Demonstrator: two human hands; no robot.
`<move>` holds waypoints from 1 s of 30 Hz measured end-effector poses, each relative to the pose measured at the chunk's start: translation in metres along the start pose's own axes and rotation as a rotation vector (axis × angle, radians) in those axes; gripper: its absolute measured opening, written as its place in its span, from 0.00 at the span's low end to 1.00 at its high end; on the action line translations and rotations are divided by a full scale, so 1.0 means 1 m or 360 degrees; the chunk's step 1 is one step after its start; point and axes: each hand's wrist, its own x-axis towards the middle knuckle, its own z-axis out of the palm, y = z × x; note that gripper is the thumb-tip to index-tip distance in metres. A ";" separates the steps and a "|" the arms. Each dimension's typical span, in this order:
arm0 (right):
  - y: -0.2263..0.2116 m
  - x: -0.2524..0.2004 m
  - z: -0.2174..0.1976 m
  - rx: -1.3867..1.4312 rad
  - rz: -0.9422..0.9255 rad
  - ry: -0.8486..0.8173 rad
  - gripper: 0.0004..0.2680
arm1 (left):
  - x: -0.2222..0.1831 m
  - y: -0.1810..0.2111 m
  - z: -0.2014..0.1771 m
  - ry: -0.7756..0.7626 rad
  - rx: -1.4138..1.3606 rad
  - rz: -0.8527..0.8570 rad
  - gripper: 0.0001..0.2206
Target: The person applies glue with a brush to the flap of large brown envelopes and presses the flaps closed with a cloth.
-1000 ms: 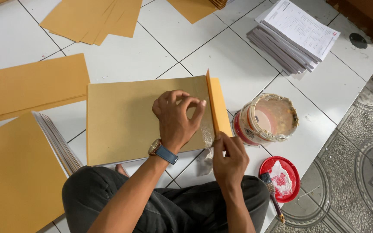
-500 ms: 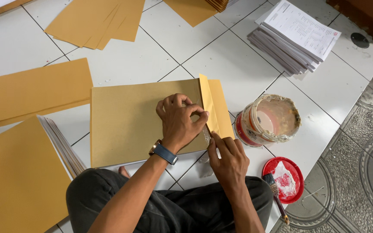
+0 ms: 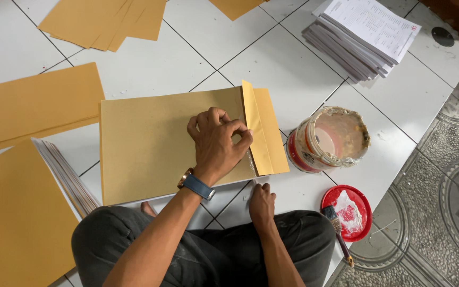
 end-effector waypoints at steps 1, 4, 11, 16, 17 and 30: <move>0.002 0.006 0.007 0.0263 0.0034 0.0002 0.04 | 0.001 -0.001 -0.002 0.0010 0.0016 0.0013 0.12; 0.003 -0.016 -0.059 0.0833 0.0426 0.0176 0.08 | 0.002 -0.001 -0.002 -0.0003 0.0010 0.0014 0.12; -0.040 -0.069 -0.284 0.1370 0.0014 0.1560 0.08 | 0.000 0.001 0.000 0.0055 0.0048 0.0030 0.13; -0.086 -0.021 -0.324 0.1073 0.0006 0.0658 0.10 | -0.001 0.008 -0.004 0.0142 0.0074 0.0014 0.12; -0.082 -0.017 -0.321 0.1066 0.0006 0.0654 0.10 | -0.001 0.006 -0.002 0.0141 0.0068 0.0008 0.12; -0.095 0.084 -0.308 0.1809 0.0114 0.0464 0.09 | -0.002 -0.001 0.005 0.0232 0.0082 0.0045 0.12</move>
